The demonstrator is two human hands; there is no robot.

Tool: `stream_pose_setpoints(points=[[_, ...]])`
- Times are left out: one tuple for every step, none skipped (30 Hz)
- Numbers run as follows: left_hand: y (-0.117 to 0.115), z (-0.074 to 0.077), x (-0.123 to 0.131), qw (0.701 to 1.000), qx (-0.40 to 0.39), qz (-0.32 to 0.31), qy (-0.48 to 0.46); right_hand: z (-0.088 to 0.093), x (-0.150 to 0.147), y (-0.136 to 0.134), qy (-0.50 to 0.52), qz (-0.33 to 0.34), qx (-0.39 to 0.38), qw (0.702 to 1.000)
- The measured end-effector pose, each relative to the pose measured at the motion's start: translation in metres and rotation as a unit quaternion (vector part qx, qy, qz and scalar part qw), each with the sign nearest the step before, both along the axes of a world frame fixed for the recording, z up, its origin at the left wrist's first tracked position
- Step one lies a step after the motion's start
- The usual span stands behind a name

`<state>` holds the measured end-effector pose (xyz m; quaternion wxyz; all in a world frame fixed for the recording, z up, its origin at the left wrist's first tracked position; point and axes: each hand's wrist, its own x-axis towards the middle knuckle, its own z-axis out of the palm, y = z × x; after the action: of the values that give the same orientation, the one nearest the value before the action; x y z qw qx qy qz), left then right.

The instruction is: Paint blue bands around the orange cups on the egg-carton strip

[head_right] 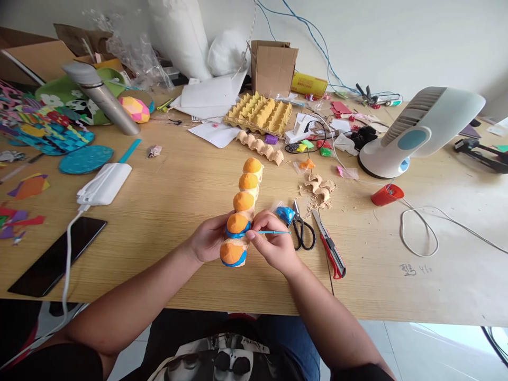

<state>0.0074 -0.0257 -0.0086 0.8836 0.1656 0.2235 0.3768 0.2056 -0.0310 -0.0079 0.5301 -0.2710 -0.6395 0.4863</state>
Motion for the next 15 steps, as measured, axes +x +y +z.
stream_pose_setpoints(points=[[-0.0001,0.0004,0.0000,1.000,0.000,0.006,0.001,-0.0004,-0.0001,0.0000,0.004,0.001,-0.007,1.000],[0.0000,0.0008,0.0002,1.000,-0.001,0.012,0.003,-0.0009,-0.0001,0.0002,0.011,0.002,-0.015,1.000],[0.0003,0.0012,0.0003,1.000,-0.002,0.019,0.009,-0.0015,0.0000,0.0004,0.017,0.001,-0.024,1.000],[0.0009,0.0014,0.0006,0.999,-0.006,0.030,0.017,-0.0021,0.0002,0.0008,0.021,-0.002,-0.031,0.999],[0.0018,0.0016,0.0009,0.999,-0.011,0.043,0.026,-0.0025,0.0005,0.0012,0.023,-0.008,-0.035,0.999],[0.0028,0.0015,0.0013,0.998,-0.017,0.057,0.037,-0.0029,0.0009,0.0018,0.022,-0.015,-0.037,0.999],[0.0038,0.0013,0.0017,0.996,-0.024,0.070,0.048,-0.0031,0.0014,0.0024,0.020,-0.022,-0.036,0.999],[0.0048,0.0010,0.0021,0.994,-0.029,0.082,0.060,-0.0031,0.0020,0.0029,0.016,-0.027,-0.035,0.999],[0.0057,0.0006,0.0026,0.993,-0.031,0.094,0.071,-0.0031,0.0024,0.0035,0.013,-0.031,-0.033,0.999],[0.0063,0.0002,0.0030,0.991,-0.030,0.102,0.082,-0.0030,0.0028,0.0039,0.008,-0.035,-0.032,0.999],[0.0067,-0.0001,0.0034,0.989,-0.028,0.109,0.094,-0.0028,0.0031,0.0043,0.004,-0.039,-0.032,0.999],[0.0068,-0.0003,0.0037,0.988,-0.027,0.115,0.104,-0.0026,0.0033,0.0047,-0.001,-0.043,-0.033,0.999],[0.0067,-0.0001,0.0041,0.986,-0.027,0.121,0.112,-0.0024,0.0033,0.0050,-0.006,-0.046,-0.035,0.998],[0.0066,0.0004,0.0043,0.985,-0.028,0.126,0.118,-0.0022,0.0033,0.0053,-0.011,-0.050,-0.037,0.998],[0.0064,0.0013,0.0045,0.983,-0.032,0.129,0.123,-0.0019,0.0031,0.0057,-0.015,-0.052,-0.041,0.998]])
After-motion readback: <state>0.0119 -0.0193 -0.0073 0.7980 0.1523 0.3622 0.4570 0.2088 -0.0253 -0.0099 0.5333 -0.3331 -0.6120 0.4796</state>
